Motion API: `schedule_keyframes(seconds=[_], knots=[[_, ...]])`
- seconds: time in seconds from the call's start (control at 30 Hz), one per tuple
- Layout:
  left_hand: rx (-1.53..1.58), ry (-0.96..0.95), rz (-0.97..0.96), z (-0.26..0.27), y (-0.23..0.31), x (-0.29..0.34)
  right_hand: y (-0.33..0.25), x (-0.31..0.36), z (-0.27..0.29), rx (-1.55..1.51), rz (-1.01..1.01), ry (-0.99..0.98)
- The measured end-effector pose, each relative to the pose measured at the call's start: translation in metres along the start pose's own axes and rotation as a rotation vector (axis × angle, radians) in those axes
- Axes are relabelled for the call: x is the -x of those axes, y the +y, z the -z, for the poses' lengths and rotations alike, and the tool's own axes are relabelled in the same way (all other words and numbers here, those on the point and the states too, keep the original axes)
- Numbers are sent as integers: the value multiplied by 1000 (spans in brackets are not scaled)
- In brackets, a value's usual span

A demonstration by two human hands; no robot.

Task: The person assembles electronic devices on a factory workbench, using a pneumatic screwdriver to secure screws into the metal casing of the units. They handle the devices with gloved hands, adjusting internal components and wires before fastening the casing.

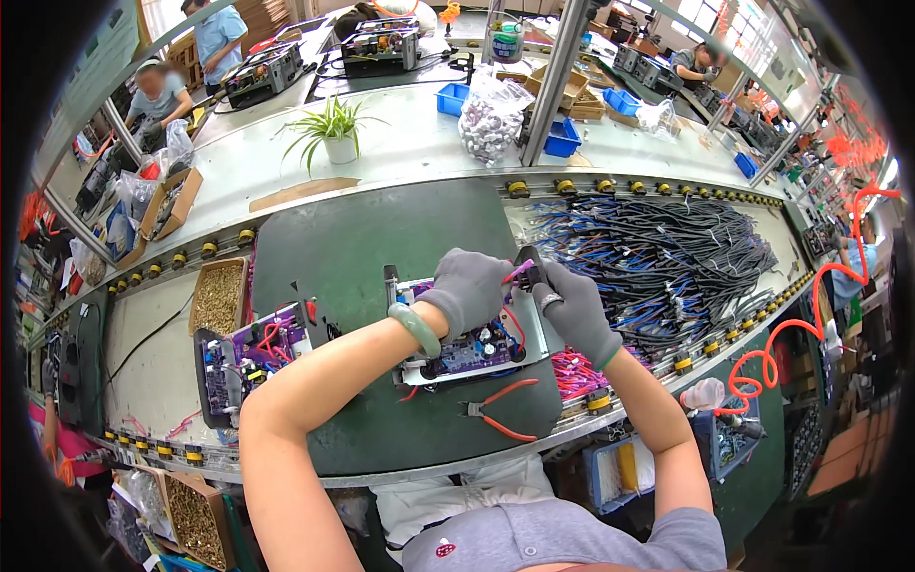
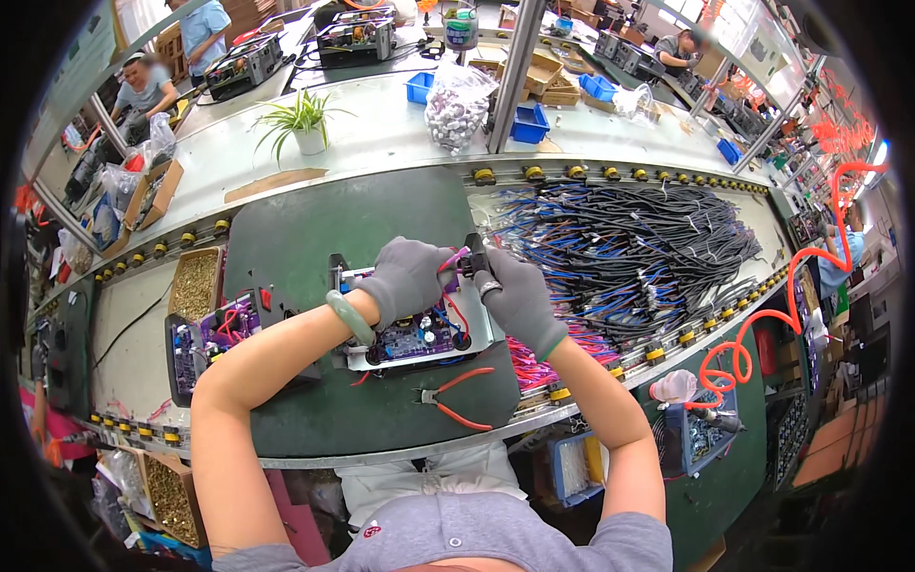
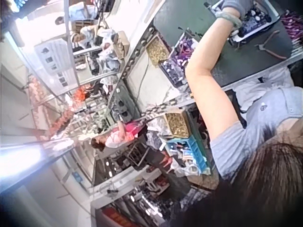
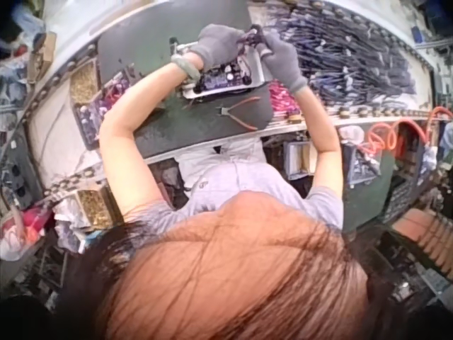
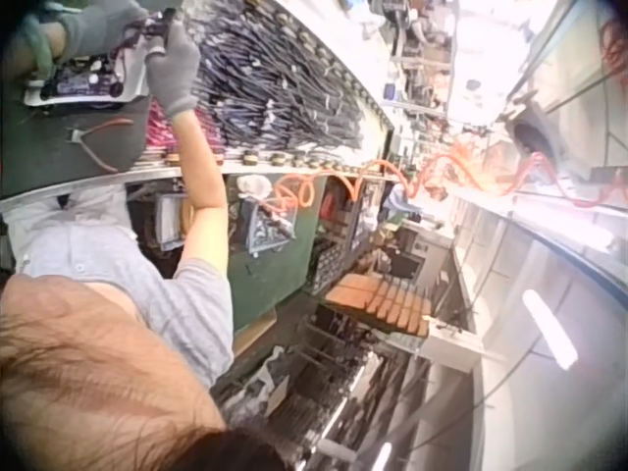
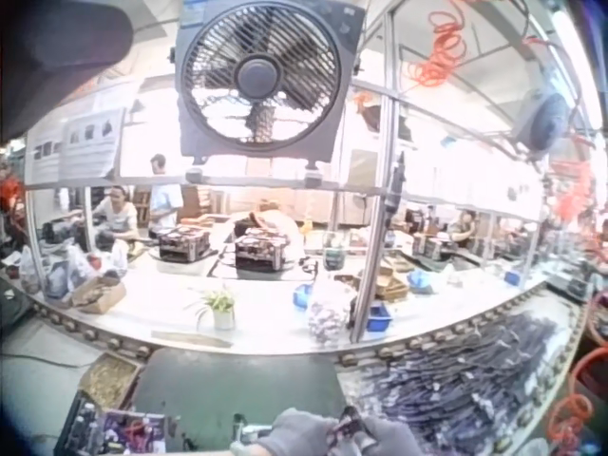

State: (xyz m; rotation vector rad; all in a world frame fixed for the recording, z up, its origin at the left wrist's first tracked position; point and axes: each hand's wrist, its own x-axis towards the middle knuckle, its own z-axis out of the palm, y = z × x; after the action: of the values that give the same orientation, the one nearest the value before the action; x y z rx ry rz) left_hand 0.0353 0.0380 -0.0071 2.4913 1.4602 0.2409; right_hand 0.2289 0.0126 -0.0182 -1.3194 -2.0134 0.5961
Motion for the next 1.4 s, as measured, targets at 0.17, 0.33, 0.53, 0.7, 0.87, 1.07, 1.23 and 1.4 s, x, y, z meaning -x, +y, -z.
schedule_keyframes(seconds=[0.17, 0.33, 0.53, 0.7, 0.87, 1.07, 1.23, 1.4], knots=[[-60, -46, -55, 1, 8, -5, -4, 1, -3, 46, -8, -3], [-103, -151, 73, 1, 16, -15, 3, -1, -5, 72, 24, 16], [163, 168, 12, 13, 6, 13, 11, 0, -5, 140, 35, 37], [812, 192, 46, 10, 13, 21, 13, -2, -9, 177, 16, 27], [812, -81, 150, 25, 7, 11, 4, -1, -4, 348, -25, -88], [819, -247, 264, 33, -3, 3, -8, -4, 4, 422, -122, -187], [1052, -124, 301, 28, 7, 2, 0, -4, 0, 378, -102, -170], [1114, -175, 192, 30, 8, 7, 4, -2, -4, 311, -56, -60]])
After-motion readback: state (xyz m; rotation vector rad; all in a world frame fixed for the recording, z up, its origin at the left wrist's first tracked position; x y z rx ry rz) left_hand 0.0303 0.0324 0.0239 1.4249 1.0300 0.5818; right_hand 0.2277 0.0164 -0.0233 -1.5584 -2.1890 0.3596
